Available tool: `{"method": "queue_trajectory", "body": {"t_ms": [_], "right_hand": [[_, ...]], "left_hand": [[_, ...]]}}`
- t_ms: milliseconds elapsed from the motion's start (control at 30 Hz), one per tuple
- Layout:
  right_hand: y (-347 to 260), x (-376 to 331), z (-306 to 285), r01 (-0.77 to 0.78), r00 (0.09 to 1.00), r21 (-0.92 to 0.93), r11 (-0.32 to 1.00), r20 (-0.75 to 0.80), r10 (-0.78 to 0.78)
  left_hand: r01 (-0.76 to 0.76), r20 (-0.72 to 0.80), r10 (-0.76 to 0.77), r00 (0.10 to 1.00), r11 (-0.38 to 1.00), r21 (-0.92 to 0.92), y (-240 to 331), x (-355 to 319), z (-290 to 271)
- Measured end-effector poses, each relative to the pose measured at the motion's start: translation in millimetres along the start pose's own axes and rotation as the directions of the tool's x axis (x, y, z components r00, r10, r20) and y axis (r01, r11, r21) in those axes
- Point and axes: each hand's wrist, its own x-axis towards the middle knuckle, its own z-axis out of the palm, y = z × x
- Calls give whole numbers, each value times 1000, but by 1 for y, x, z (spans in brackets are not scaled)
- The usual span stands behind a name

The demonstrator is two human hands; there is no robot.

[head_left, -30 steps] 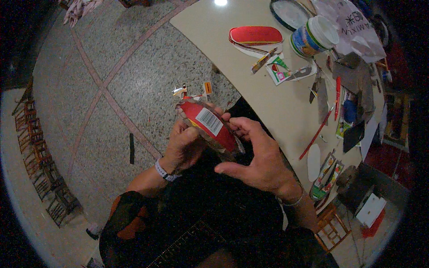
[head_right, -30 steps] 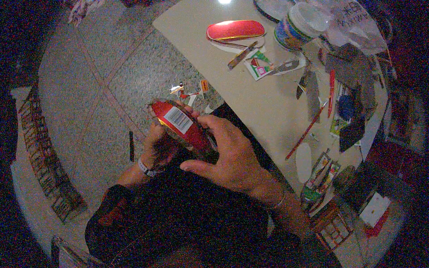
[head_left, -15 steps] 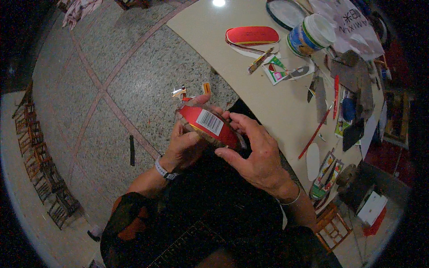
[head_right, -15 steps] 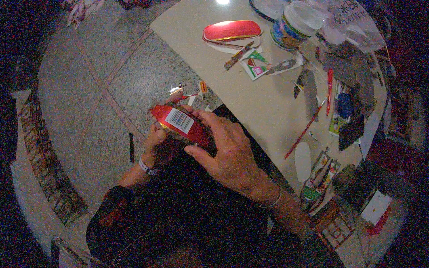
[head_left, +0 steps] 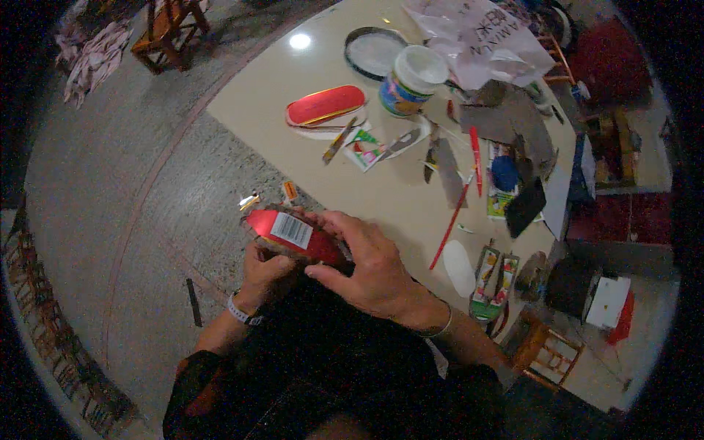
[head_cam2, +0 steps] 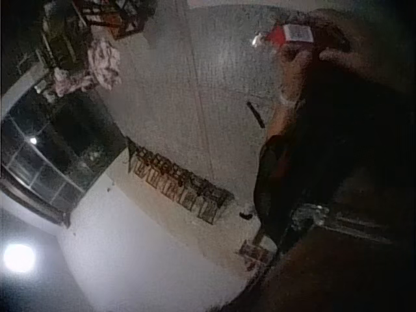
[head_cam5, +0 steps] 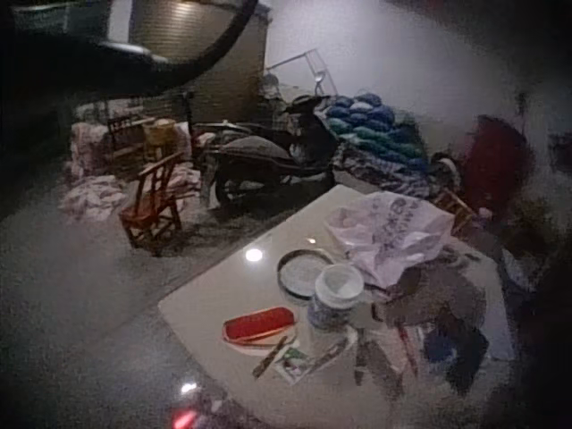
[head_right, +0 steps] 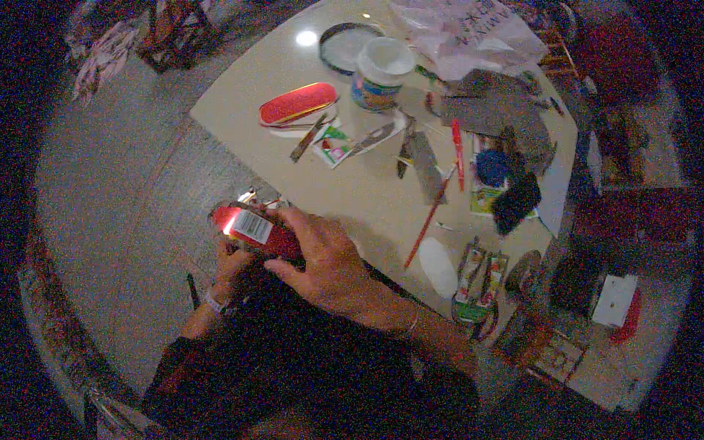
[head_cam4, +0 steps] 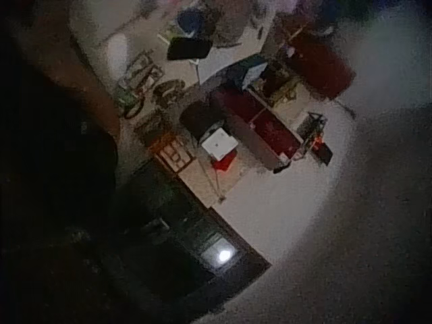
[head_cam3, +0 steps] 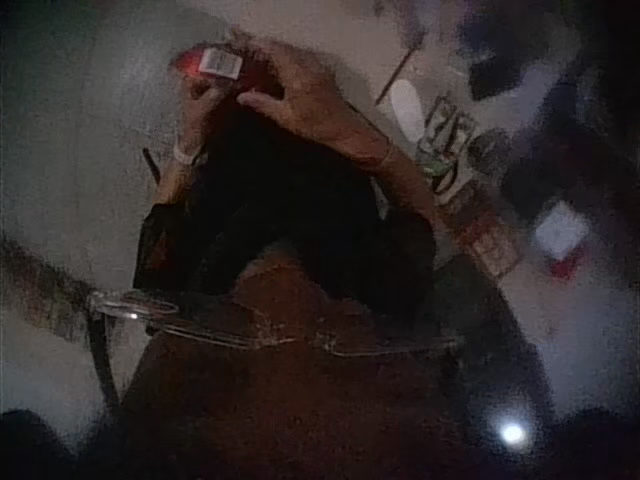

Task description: The person applies glue to a structural component using a brush and the flat of a knife, then wraps a piece of patterned fabric around it, pressing it into place and trimming the excess with scissors.

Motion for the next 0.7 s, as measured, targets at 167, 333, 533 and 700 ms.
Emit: {"method": "queue_trajectory", "body": {"t_ms": [167,333,533,700], "right_hand": [[-3,-2,-26,25,1000,-83,996,5,-25],[37,-28,-97,110,992,-496,861,106,-65],[69,-50,-137,182,971,-739,649,237,-2],[78,-43,-150,335,915,-720,608,403,-26]], "left_hand": [[6,74,6,997,986,-168,3,9,12],[30,98,-3,995,960,-279,1,21,14],[139,76,-121,990,938,-316,7,21,29],[191,148,-153,977,938,-290,4,22,35]]}}
